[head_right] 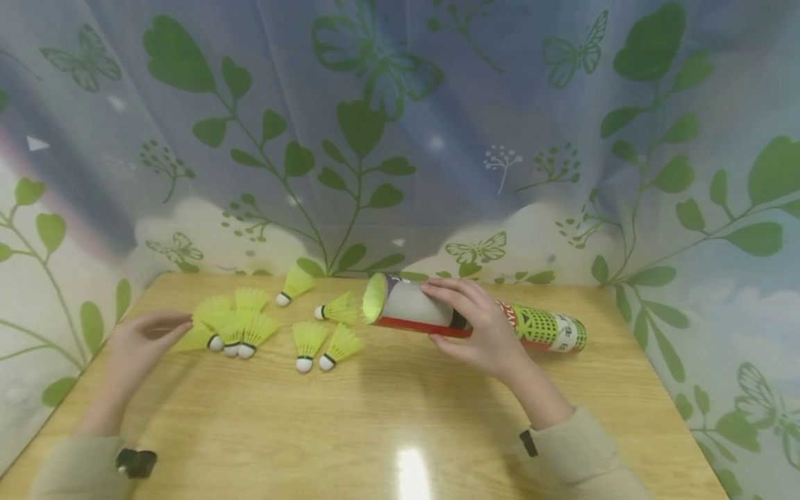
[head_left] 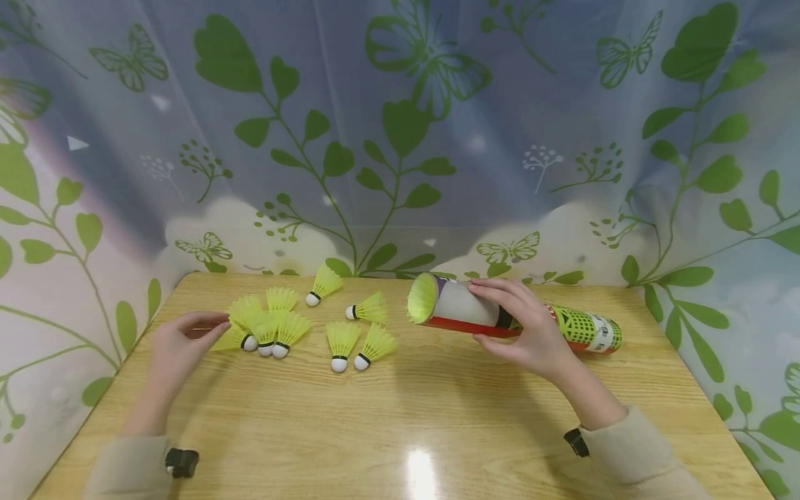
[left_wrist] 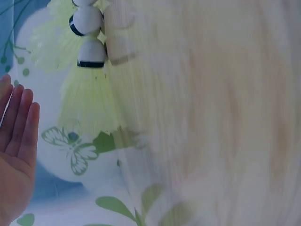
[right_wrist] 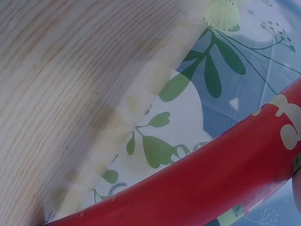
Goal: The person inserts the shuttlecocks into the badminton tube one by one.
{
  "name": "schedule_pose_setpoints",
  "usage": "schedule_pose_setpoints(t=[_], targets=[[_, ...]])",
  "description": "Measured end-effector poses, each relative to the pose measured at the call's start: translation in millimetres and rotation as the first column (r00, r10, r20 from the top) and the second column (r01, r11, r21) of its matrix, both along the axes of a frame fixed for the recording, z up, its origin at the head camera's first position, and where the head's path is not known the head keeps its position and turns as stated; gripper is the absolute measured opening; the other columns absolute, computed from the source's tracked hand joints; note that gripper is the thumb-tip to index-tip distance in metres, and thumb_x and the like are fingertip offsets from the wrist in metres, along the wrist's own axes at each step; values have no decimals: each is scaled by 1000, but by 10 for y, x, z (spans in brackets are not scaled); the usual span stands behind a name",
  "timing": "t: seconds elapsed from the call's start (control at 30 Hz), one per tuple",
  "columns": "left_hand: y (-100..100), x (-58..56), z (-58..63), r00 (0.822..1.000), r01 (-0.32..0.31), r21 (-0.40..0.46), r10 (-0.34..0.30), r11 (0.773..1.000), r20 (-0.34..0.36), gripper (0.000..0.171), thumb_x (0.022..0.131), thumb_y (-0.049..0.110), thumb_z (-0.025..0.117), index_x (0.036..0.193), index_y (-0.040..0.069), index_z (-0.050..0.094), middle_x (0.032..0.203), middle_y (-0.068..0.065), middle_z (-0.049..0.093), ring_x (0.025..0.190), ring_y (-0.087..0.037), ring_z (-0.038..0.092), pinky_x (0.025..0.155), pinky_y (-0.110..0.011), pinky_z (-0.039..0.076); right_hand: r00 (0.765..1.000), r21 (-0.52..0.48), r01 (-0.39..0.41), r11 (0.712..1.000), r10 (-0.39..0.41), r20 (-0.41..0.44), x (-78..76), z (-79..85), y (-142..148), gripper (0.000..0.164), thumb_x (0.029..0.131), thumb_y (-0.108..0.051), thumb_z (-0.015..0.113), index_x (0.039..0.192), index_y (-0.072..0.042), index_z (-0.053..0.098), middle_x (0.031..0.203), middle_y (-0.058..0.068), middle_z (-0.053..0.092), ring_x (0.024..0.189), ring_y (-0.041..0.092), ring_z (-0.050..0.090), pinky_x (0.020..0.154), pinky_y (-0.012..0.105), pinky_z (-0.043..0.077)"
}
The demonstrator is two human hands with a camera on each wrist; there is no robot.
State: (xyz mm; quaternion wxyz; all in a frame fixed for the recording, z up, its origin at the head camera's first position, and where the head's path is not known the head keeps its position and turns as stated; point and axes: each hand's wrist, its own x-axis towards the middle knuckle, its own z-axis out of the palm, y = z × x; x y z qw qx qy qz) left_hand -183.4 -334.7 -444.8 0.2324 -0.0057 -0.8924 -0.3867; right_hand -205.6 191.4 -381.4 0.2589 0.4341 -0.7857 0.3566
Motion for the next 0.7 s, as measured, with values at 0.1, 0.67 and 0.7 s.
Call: schedule_pose_setpoints(t=[0.1,0.67,0.7], targets=[[-64,-5,-13,1000,5,-32,-5,999,-3,17,83,18,74,98,9,73,91,-9,73,73,12,60,62,-6,49,1000,3,0,1000,0,0,-2,-2,2,68,67,-9,80,130,-6,55,132,12,55,122,23,49,101,18,38],[-429,-25,-82,999,32,-66,-30,997,26,20,81,19,76,98,7,73,93,-14,72,72,16,59,62,-5,49,1000,16,9,1000,-9,-24,-31,-10,8,66,67,-11,79,129,-7,56,130,11,55,120,22,50,102,18,38],[-451,-24,-87,999,28,-69,-25,997,44,22,82,21,76,99,8,72,93,-12,72,72,16,59,62,-5,49,1000,16,8,1000,-7,-24,-32,-12,7,66,67,-11,79,129,-7,56,130,12,55,120,23,50,102,18,38]])
